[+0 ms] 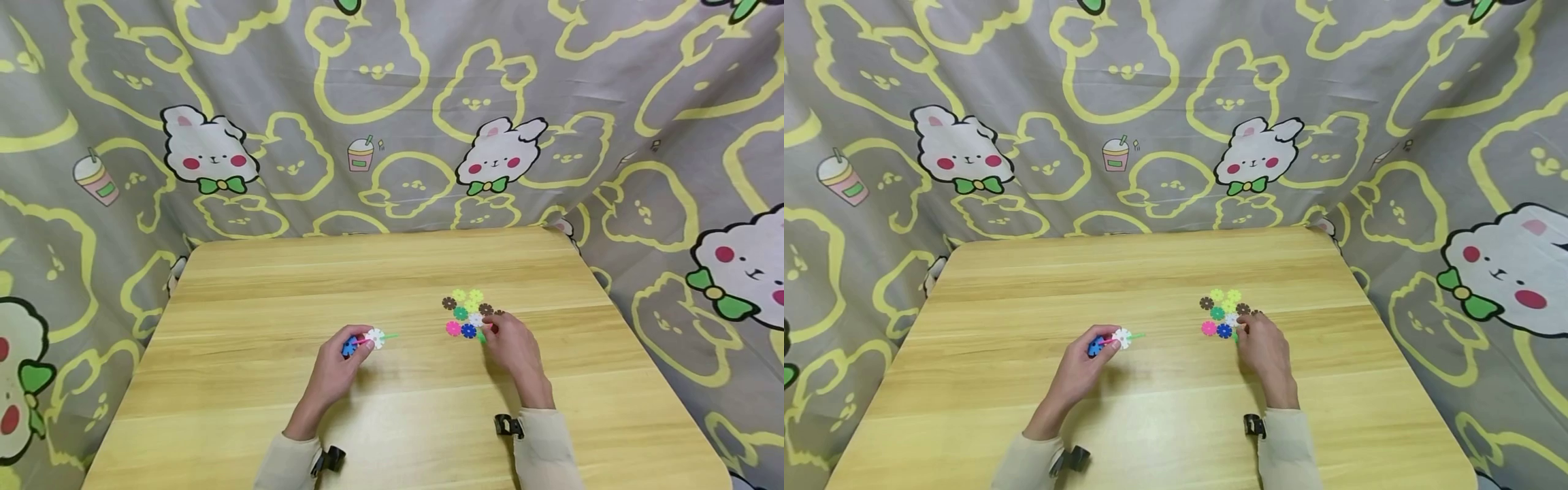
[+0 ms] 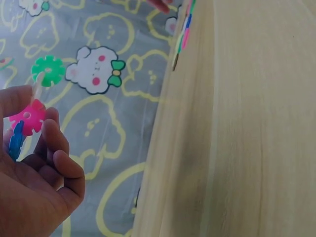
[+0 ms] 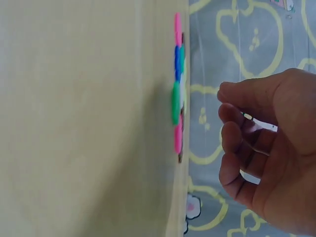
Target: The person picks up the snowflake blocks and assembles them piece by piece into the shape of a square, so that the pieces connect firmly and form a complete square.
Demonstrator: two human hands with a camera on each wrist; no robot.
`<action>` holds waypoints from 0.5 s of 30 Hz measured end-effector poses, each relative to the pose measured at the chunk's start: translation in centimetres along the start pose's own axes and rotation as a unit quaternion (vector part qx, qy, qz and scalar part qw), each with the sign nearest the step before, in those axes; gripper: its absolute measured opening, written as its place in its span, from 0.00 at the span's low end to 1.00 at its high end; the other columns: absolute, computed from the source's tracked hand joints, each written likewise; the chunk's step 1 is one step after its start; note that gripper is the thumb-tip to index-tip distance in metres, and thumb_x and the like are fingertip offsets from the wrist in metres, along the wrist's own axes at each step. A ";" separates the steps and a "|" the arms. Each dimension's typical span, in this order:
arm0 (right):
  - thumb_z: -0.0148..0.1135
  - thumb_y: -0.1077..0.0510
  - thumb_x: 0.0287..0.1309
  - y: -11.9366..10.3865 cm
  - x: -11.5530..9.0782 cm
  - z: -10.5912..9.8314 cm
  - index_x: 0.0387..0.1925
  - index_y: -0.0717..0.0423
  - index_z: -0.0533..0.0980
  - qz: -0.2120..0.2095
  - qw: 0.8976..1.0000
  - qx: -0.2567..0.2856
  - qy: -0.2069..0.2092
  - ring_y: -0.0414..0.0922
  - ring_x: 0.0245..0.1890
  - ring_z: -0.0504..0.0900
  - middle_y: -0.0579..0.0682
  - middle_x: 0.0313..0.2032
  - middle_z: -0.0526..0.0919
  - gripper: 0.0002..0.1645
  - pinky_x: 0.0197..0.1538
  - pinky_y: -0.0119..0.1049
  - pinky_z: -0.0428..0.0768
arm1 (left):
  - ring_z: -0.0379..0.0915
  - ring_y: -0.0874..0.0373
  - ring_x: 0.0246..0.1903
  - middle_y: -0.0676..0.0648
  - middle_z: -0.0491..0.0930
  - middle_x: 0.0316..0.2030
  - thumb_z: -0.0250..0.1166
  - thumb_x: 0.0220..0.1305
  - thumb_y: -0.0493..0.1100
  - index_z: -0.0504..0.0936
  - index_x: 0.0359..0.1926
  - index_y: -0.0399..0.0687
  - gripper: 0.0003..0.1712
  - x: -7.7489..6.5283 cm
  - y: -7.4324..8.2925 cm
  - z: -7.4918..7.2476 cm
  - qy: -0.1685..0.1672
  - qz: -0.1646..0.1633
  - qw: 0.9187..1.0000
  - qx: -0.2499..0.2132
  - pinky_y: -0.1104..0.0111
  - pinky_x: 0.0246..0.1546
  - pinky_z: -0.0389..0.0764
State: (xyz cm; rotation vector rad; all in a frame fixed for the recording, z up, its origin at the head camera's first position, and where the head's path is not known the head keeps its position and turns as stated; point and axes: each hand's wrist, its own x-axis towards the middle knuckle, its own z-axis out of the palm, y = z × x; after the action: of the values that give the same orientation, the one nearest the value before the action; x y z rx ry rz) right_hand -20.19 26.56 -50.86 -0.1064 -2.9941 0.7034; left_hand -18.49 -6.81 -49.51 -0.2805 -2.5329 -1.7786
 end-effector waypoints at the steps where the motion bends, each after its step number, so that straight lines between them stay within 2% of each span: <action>1: 0.59 0.56 0.63 0.2 -0.1 0.0 0.52 0.56 0.80 0.010 1.000 -0.002 -0.008 0.48 0.35 0.79 0.55 0.41 0.81 0.17 0.33 0.39 0.76 | 0.76 0.60 0.38 0.52 0.83 0.41 0.66 0.64 0.44 0.83 0.47 0.60 0.11 0.0 0.0 0.0 -0.001 0.001 1.000 -0.001 0.72 0.39 0.77; 7: 0.58 0.57 0.63 1.2 -0.3 -0.2 0.55 0.55 0.77 0.034 0.999 -0.002 -0.039 0.55 0.42 0.80 0.62 0.50 0.80 0.19 0.39 0.49 0.78 | 0.76 0.60 0.38 0.52 0.83 0.41 0.66 0.63 0.44 0.83 0.47 0.60 0.11 -0.1 0.0 0.1 -0.002 -0.001 1.000 -0.007 0.72 0.39 0.77; 15: 0.60 0.55 0.62 1.5 -0.5 -0.3 0.57 0.53 0.77 0.050 0.996 -0.008 -0.073 0.48 0.32 0.74 0.58 0.41 0.78 0.22 0.27 0.35 0.68 | 0.76 0.61 0.38 0.52 0.83 0.41 0.67 0.63 0.45 0.83 0.47 0.58 0.11 -0.3 -0.1 0.1 0.002 0.006 1.000 -0.002 0.73 0.39 0.77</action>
State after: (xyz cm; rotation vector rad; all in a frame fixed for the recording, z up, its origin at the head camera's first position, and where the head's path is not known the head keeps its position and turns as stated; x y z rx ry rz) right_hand -19.58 27.94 -51.28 -0.2158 -3.1525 0.7278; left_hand -18.24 -6.77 -49.62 -0.2915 -2.5210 -1.7778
